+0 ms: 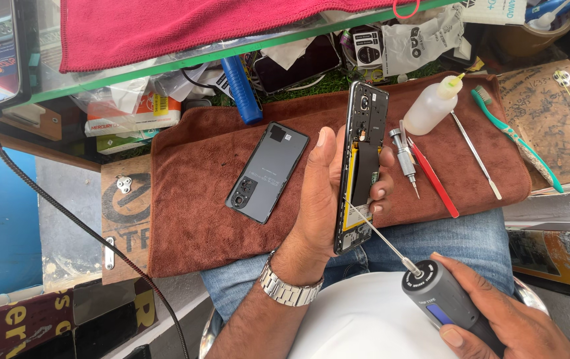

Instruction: The person uses a power screwdriver to remove screws from the back of a disassembled smartphone, then powers it on to test the screen. They then pick up a second smartphone and use the power screwdriver to remove screws from its back cover.

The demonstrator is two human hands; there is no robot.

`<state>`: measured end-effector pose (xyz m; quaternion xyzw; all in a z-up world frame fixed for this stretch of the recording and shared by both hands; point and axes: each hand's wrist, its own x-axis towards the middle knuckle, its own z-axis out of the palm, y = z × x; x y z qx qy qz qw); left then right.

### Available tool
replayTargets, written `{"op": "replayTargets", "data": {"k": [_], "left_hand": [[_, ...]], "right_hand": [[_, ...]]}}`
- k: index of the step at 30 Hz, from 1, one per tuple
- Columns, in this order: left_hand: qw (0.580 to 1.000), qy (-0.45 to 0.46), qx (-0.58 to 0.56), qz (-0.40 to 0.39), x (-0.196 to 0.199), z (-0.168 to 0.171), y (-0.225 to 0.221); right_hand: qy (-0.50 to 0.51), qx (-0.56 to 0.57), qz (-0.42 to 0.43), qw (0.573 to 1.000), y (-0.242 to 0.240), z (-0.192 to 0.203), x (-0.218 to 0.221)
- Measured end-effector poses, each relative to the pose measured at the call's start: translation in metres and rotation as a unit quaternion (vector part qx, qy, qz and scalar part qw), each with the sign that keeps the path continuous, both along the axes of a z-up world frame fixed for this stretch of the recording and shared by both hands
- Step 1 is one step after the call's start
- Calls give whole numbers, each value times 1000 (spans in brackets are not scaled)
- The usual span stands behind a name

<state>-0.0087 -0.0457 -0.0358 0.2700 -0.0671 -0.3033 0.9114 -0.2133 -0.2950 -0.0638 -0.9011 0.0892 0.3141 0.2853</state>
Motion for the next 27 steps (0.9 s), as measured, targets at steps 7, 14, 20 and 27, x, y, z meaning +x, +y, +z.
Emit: {"op": "replayTargets", "data": {"k": [7,14,20,27], "left_hand": [[1000,26,-15,-8,1,1,0],[999,26,-24,-10,2,0,1],[999,31,-17,-21,2,0,0],[992,73,-77,-73,2,2,2]], "right_hand": [[-12,10,-14,1000,-2,-3,-1],[-21,7,-17,1000,-1,-1,-1],[-35,8,3,999,1,6,2],[-40,-7,-14,999,2,3,1]]}}
